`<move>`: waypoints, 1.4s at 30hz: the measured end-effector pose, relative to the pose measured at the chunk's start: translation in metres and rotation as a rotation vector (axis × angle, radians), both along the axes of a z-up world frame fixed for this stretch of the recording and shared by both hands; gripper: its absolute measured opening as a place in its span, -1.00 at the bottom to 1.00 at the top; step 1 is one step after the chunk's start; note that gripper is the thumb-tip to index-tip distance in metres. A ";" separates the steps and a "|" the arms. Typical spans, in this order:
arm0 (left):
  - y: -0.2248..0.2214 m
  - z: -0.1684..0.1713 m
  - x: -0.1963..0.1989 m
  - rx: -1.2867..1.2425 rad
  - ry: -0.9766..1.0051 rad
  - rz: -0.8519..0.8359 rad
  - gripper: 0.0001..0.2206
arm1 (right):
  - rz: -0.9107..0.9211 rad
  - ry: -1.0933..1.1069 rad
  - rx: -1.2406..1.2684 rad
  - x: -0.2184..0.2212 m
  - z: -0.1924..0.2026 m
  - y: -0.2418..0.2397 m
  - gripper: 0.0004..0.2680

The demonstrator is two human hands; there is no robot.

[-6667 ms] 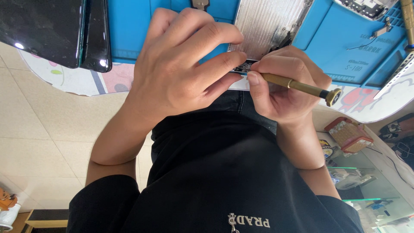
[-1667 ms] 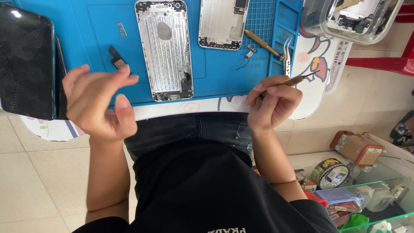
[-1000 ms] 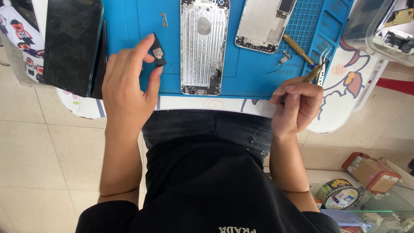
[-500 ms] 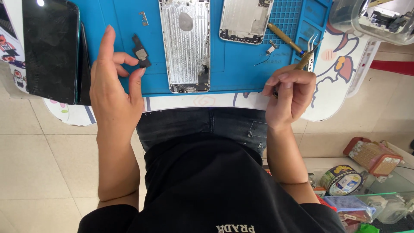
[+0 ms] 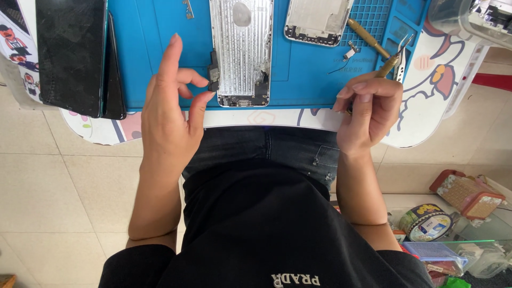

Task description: The recorder is repairing a mobile phone by installing and screwing internal components.

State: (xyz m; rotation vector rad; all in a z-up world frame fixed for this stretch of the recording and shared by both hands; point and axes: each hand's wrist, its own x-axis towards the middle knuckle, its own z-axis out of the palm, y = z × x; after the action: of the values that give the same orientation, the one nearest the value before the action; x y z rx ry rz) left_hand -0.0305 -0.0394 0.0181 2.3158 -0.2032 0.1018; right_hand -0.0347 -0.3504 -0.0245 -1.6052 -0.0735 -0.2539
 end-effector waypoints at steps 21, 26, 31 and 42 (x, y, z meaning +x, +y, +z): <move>0.031 0.008 0.009 0.154 -0.083 -0.085 -0.51 | 0.098 0.029 -0.136 0.003 0.008 0.007 -0.93; 0.029 0.009 0.021 0.220 -0.091 -0.171 -0.54 | 0.102 0.039 -0.139 0.003 0.007 0.008 -0.93; 0.031 0.006 0.026 0.213 -0.077 -0.205 -0.58 | 0.103 0.047 -0.140 0.004 0.007 0.009 -0.93; 0.030 0.001 0.026 0.158 -0.072 -0.184 -0.67 | 0.098 0.066 -0.137 0.001 0.004 0.005 -0.92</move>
State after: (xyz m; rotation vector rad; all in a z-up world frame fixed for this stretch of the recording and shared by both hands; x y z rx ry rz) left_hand -0.0046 -0.0093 0.0195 2.4397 -0.4751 0.0782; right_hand -0.0334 -0.3450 -0.0209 -1.7394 -0.1205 -0.1221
